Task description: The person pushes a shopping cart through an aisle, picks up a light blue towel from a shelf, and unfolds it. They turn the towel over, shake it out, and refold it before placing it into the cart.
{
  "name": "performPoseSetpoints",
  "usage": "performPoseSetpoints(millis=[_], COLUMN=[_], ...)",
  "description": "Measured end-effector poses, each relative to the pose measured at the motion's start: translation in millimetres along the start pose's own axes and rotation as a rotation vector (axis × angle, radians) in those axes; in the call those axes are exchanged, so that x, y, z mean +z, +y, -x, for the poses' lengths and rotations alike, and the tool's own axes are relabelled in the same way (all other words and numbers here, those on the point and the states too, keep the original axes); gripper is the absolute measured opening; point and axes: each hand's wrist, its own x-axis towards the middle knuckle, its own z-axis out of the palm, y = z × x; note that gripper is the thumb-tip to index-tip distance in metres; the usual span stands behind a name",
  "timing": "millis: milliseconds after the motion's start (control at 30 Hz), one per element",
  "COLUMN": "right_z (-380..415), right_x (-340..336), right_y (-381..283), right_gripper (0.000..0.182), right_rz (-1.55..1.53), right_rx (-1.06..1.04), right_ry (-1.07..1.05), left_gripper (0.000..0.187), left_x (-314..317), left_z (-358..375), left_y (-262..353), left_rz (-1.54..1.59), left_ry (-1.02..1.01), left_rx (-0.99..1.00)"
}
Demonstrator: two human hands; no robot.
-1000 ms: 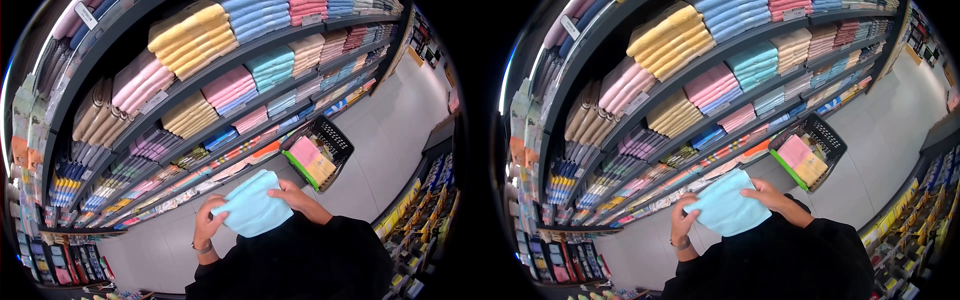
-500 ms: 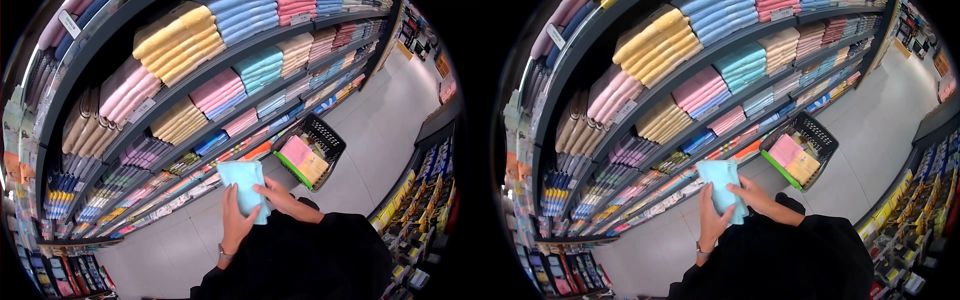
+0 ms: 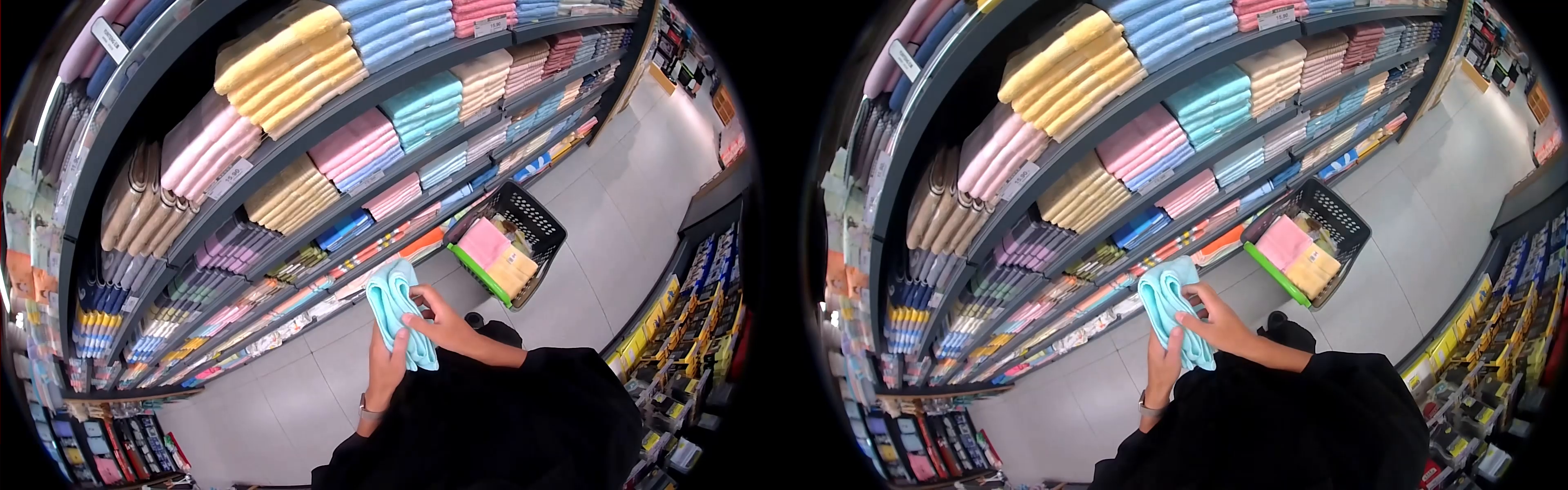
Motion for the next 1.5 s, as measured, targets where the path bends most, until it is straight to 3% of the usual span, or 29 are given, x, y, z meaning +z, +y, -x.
performPoseSetpoints(millis=[167, 333, 433, 567, 633, 667, 733, 767, 900, 1133, 1267, 1400, 1500], right_z=[-2, -4, -6, -6, -3, -1, 2, 3, 9, 12, 9, 5, 0], right_x=[-7, -14, -21, -25, -21, -18, -16, -16, -8, -12, -18, -24, -35], right_y=[-1, 2, -10, -5, -1, 0, 0, 0, -5, -1, 8, 2, -9], right_gripper=[0.029, 0.031, 0.035, 0.033, 0.032, 0.031, 0.031, 0.030, 0.026, 0.019, 0.015, 0.016, 0.017], right_rz=[-0.260, -0.477, -0.811, -0.918, -0.894, -0.869, -0.834, -0.763, -0.441, -0.034, -0.130, -0.460, -0.623], right_rx=[0.192, 0.301, 0.455, 0.442, 0.419, 0.399, 0.403, 0.358, 0.196, 0.140, 0.170, 0.271, 0.360], right_ry=[-0.054, -0.032, 0.005, -0.002, 0.018, 0.035, 0.057, 0.041, -0.044, -0.134, -0.102, 0.006, 0.121], left_gripper=[0.040, 0.044, 0.044, 0.050, 0.069, 0.069, 0.085, 0.088, 0.078, 0.054, 0.049, 0.052, 0.060], left_x=[-5, -16, -22, -19, -9, -6, 0, 1, 4, 10, 6, -2, -14], left_z=[12, 11, 9, 13, 18, 22, 23, 22, 15, 17, 19, 11, 3], left_y=[-12, -18, -15, -26, -31, -31, -9, -6, -1, -10, -19, -12, -17], left_rz=[0.263, 0.651, 0.823, 0.797, 0.290, 0.290, 0.205, 0.229, 0.249, 0.296, 0.300, 0.301, 0.232], left_ry=[0.102, 0.272, 0.306, 0.283, 0.169, 0.171, -0.076, -0.096, -0.027, 0.061, 0.091, 0.189, 0.262], left_rx=[-0.265, -0.374, -0.389, -0.384, -0.074, -0.075, 0.065, 0.015, -0.048, -0.124, -0.212, -0.216, -0.037])
